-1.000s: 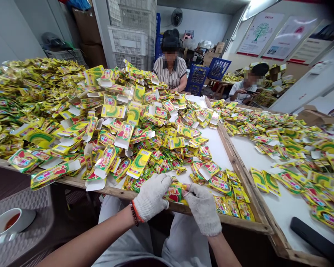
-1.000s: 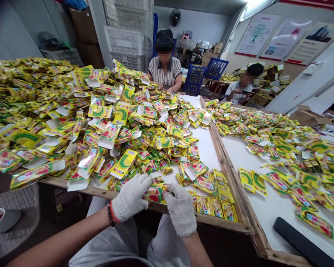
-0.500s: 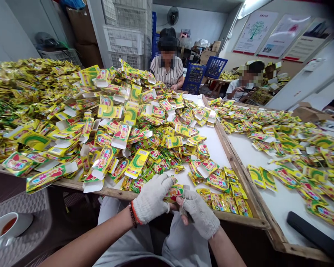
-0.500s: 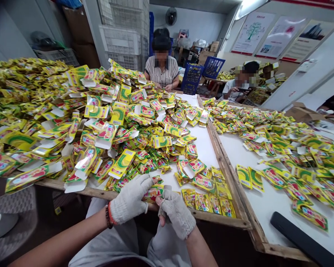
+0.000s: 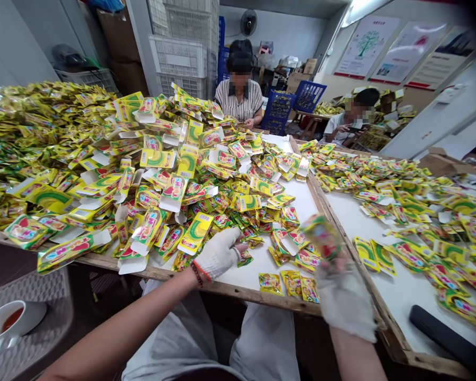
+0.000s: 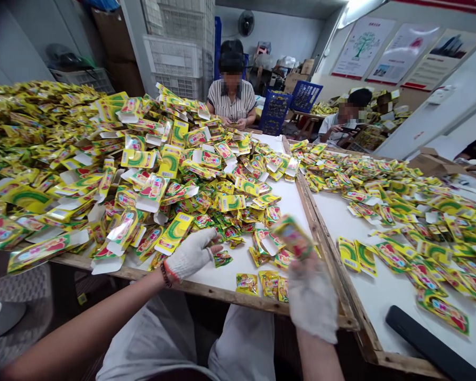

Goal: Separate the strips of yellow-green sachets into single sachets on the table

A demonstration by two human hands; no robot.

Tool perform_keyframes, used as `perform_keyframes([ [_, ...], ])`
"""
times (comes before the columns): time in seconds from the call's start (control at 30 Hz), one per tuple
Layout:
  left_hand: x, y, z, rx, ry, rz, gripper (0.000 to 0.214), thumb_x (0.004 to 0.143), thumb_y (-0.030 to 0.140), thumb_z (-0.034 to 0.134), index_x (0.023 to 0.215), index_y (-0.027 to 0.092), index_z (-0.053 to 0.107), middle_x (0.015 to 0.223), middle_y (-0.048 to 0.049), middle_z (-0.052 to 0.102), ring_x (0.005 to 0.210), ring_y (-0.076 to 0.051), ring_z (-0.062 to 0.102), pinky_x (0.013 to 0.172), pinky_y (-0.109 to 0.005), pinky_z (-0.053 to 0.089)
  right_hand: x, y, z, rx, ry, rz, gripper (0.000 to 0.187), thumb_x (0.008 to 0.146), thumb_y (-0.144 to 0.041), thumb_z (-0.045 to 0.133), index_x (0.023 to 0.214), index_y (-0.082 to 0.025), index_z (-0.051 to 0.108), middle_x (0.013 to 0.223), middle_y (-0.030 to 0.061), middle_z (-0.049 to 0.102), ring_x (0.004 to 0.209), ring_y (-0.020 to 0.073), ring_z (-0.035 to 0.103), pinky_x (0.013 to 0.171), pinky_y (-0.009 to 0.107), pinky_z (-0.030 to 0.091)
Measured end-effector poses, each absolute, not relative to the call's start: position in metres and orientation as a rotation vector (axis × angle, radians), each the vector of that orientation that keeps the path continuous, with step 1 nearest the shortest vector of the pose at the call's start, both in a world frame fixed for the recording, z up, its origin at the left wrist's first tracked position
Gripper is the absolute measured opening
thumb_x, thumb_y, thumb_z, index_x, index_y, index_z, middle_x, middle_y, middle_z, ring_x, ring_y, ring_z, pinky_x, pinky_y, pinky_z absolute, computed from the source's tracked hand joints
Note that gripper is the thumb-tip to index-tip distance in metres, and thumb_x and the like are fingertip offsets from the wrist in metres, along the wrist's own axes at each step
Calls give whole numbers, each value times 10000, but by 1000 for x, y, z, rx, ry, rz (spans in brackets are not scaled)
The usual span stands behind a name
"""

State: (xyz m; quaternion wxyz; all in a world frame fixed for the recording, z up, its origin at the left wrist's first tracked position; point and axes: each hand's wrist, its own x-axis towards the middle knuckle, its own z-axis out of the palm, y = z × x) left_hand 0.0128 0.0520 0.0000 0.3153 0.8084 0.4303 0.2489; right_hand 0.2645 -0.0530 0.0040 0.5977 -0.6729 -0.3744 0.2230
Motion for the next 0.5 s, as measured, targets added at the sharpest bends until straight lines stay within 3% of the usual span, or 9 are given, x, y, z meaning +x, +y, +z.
perform_keyframes([
  [0.1,25,71,-4,2363,1198,606,152,876,260,451,890,179,579,911,-57,595,869,-188,561,799,-306,446,280,-42,5,-1344,-732,478,422,849,-478,452,1176,-234,559,1138,134,624,872,221,649,730,353,510],
  [0.17,41,78,-8,2446,1196,555,153,845,244,483,942,180,582,975,-79,586,920,-214,556,824,-333,447,266,-27,-2,-1465,-907,545,463,846,-444,456,1214,-178,542,1057,137,653,813,233,657,688,350,513],
  [0.23,56,82,-13,2472,1202,524,185,786,247,557,955,178,585,1017,-98,577,960,-247,548,838,-366,446,242,-6,-15,-1612,-1114,638,413,808,-402,506,1118,-152,614,882,108,687,720,237,646,619,346,508],
  [0.4,67,82,-18,2416,1197,557,69,778,217,561,835,182,575,894,-59,610,875,-210,579,773,-323,458,207,31,-39,-1636,-1251,647,291,672,-294,623,938,-190,682,1006,104,683,964,266,606,812,367,493],
  [0.5,57,72,-17,2028,1157,682,146,798,317,573,773,177,539,714,-4,589,672,-143,574,601,-244,452,205,26,-38,-1622,-1249,797,302,746,-403,583,938,-179,649,817,74,689,697,213,633,587,316,503],
])
